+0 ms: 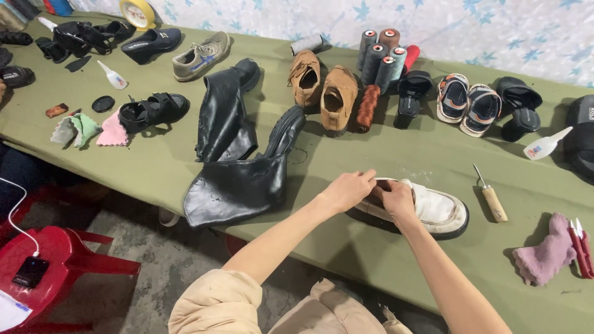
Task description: The person sews the sole of a white slip-on shoe using a needle and thread. They pull the thread through the sole, tighten the stitches, and use a small tool to assist with the stitching process.
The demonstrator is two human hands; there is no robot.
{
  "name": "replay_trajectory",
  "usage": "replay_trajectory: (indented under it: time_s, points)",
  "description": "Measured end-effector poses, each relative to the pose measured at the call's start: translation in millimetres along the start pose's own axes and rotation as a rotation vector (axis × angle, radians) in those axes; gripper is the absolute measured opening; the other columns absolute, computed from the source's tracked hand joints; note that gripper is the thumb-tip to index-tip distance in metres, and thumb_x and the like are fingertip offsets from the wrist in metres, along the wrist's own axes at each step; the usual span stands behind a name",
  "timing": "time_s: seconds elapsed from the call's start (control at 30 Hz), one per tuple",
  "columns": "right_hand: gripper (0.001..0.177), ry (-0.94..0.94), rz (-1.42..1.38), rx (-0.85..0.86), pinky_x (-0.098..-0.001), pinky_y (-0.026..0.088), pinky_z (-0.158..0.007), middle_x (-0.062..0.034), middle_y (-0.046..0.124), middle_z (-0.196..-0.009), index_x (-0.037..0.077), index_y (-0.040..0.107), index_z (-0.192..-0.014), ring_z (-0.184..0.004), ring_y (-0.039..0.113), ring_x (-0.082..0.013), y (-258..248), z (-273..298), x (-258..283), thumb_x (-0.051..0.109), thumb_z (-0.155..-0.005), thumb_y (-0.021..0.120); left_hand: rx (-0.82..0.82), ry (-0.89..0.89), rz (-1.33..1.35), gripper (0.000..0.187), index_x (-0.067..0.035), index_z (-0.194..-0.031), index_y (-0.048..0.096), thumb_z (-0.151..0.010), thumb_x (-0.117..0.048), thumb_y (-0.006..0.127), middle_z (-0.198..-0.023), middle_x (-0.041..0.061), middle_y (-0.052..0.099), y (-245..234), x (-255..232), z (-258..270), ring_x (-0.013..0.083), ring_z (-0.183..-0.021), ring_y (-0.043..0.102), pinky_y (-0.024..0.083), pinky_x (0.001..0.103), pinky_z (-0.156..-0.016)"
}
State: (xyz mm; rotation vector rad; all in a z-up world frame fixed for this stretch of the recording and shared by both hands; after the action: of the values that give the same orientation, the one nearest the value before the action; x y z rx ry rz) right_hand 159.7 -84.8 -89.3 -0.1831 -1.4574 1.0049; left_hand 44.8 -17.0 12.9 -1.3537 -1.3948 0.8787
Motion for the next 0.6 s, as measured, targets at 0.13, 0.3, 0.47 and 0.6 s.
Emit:
replay_trajectory:
  time_s: [0.13,0.3,0.47,0.6]
  points:
    - [0.033,0.005,0.021,-0.020,-0.0481,0.055,-0.088,-0.0104,0.078,-0.101,0.023,0.080,-0.109,-0.106,0.072,-0.0355,-8.9,19.5,12.5,0.046,-0.086,0.075,-0.011,0.030,-0.045,0.010,-0.006,-0.103,0.065,-0.095,-0.001,0.062,-0.116,0.004,0.057,-9.1,-4.7,-1.1,0.0277,-0.095,0.075,0.066,0.034,-0.071]
    - [0.035,-0.035,-0.027,-0.038,-0.0494,0.053,-0.093,-0.0157,0.078,-0.105,0.017,0.080,-0.111,-0.111,0.070,-0.0407,-11.6,26.1,16.5,0.044,-0.089,0.073,0.027,0.076,-0.113,0.009,-0.003,-0.096,0.070,-0.092,0.002,0.063,-0.113,0.005,0.056,-31.8,-16.3,-6.7,0.0230,-0.086,0.074,0.065,0.032,-0.063]
    - [0.030,-0.045,0.013,-0.063,-0.0512,0.053,-0.093,-0.0140,0.079,-0.105,0.017,0.081,-0.108,-0.112,0.070,-0.0400,-15.6,31.5,25.0,0.038,-0.090,0.070,0.039,0.064,-0.102,0.010,0.001,-0.095,0.071,-0.094,0.002,0.061,-0.111,0.008,0.054,-7.6,-18.0,-13.2,0.0234,-0.080,0.074,0.065,0.033,-0.059]
    - [0.027,0.008,0.010,-0.062,-0.0482,0.055,-0.093,-0.0078,0.080,-0.103,0.025,0.081,-0.108,-0.108,0.072,-0.0339,2.1,15.8,0.9,0.041,-0.089,0.071,0.035,0.068,-0.124,0.010,0.001,-0.093,0.071,-0.094,0.000,0.061,-0.109,0.006,0.054,2.7,-13.1,-17.0,0.0205,-0.081,0.074,0.065,0.030,-0.059]
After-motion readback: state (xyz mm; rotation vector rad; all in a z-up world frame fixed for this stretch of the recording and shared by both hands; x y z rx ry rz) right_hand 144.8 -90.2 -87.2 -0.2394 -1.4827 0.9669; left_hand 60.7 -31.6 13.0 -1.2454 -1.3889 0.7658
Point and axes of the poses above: each hand's wrist, its own z-axis away from the middle knuckle, its own y-axis out of the palm, x = y × z, the point moved 10 cm from there along -z, towards the middle knuckle
